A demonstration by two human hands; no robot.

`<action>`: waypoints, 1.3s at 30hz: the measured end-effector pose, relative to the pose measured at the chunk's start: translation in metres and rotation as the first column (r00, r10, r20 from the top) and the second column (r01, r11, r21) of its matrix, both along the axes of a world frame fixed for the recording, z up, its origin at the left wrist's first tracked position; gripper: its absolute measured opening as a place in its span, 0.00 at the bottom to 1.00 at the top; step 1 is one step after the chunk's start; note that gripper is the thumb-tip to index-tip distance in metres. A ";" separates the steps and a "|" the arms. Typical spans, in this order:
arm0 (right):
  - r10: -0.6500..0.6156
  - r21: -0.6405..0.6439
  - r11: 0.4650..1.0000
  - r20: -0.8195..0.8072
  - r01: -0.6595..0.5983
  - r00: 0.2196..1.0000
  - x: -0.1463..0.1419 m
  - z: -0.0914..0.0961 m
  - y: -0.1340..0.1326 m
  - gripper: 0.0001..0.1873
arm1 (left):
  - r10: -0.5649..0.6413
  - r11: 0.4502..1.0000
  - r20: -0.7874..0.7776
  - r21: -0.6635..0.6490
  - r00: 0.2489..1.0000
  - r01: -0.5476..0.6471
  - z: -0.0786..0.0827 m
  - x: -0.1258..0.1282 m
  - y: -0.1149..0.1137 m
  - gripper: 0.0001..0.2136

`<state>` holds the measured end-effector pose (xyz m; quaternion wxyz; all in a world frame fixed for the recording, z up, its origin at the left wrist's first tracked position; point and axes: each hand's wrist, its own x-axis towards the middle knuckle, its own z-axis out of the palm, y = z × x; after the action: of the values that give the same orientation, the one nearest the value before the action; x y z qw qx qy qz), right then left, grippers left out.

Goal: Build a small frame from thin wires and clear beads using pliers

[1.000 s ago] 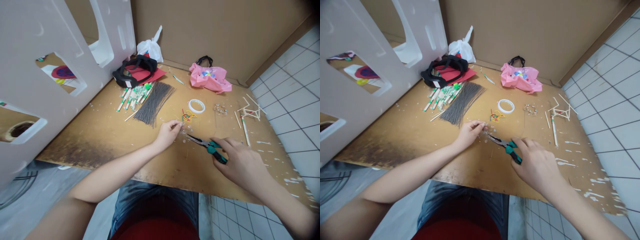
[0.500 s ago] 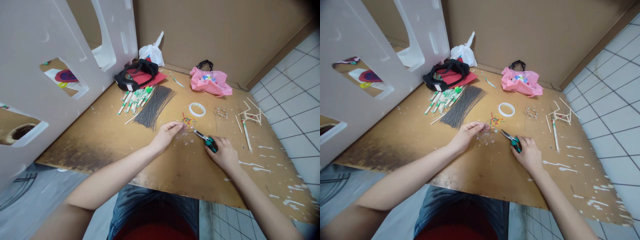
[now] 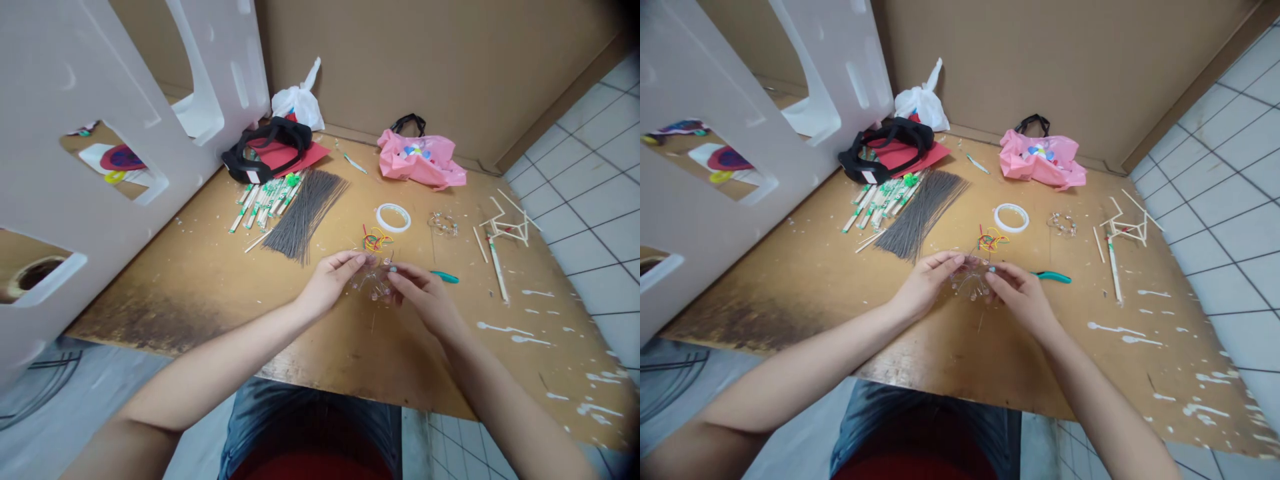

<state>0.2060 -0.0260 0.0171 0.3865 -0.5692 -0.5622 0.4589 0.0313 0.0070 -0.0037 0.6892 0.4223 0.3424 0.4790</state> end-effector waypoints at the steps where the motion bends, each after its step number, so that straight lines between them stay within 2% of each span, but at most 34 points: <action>1: -0.023 -0.014 1.000 -0.043 0.023 0.999 -0.005 -0.001 0.004 0.20 | -0.001 0.999 -0.042 0.047 0.999 0.003 -0.001 -0.001 0.002 0.13; 4: -0.156 0.020 0.987 -0.097 0.159 0.983 -0.008 -0.009 0.010 0.18 | -0.019 0.977 -0.239 0.203 0.971 0.069 0.000 -0.008 0.010 0.14; 5: -0.194 0.045 0.979 -0.098 0.199 0.976 -0.007 -0.012 0.011 0.17 | -0.042 0.968 -0.299 0.224 0.953 0.113 0.000 -0.010 0.013 0.15; 7: -0.240 0.073 0.966 -0.096 0.247 0.966 -0.002 -0.017 0.010 0.16 | -0.142 0.962 -0.345 0.171 0.928 0.211 0.003 -0.015 0.017 0.16; 12: -0.259 0.019 0.964 -0.146 0.265 0.955 0.008 -0.021 0.009 0.15 | -0.185 0.973 -0.354 0.067 0.917 0.222 0.005 -0.020 0.021 0.15; 18: -0.254 0.045 0.965 -0.095 0.259 0.962 0.006 -0.019 0.011 0.15 | -0.133 0.960 -0.478 0.154 0.868 0.232 0.001 -0.016 0.018 0.10; 22: -0.232 0.036 0.971 -0.084 0.236 0.969 0.005 -0.020 0.010 0.16 | -0.105 0.961 -0.535 0.161 0.838 0.223 0.001 -0.015 0.017 0.08; 25: -0.233 0.006 0.972 -0.084 0.234 0.969 0.006 -0.022 0.010 0.16 | -0.125 0.965 -0.503 0.139 0.855 0.223 0.001 -0.015 0.016 0.08; 28: -0.255 -0.032 0.967 -0.114 0.253 0.960 0.009 -0.024 0.012 0.17 | -0.197 0.967 -0.375 0.077 0.906 0.242 0.001 -0.014 0.017 0.12; 32: -0.294 -0.054 0.956 -0.159 0.289 0.942 0.012 -0.025 0.013 0.18 | -0.186 0.975 -0.321 0.055 0.929 0.214 0.000 -0.013 0.016 0.14; 39: -0.318 0.095 0.939 -0.121 0.329 0.941 0.007 -0.022 0.010 0.14 | -0.312 0.948 -0.305 -0.043 0.900 0.314 -0.004 -0.011 0.015 0.15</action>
<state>0.2130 -0.0164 -0.0045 0.5171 -0.6064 -0.4655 0.3851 0.0207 0.0220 -0.0081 0.6936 0.5438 0.3715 0.2917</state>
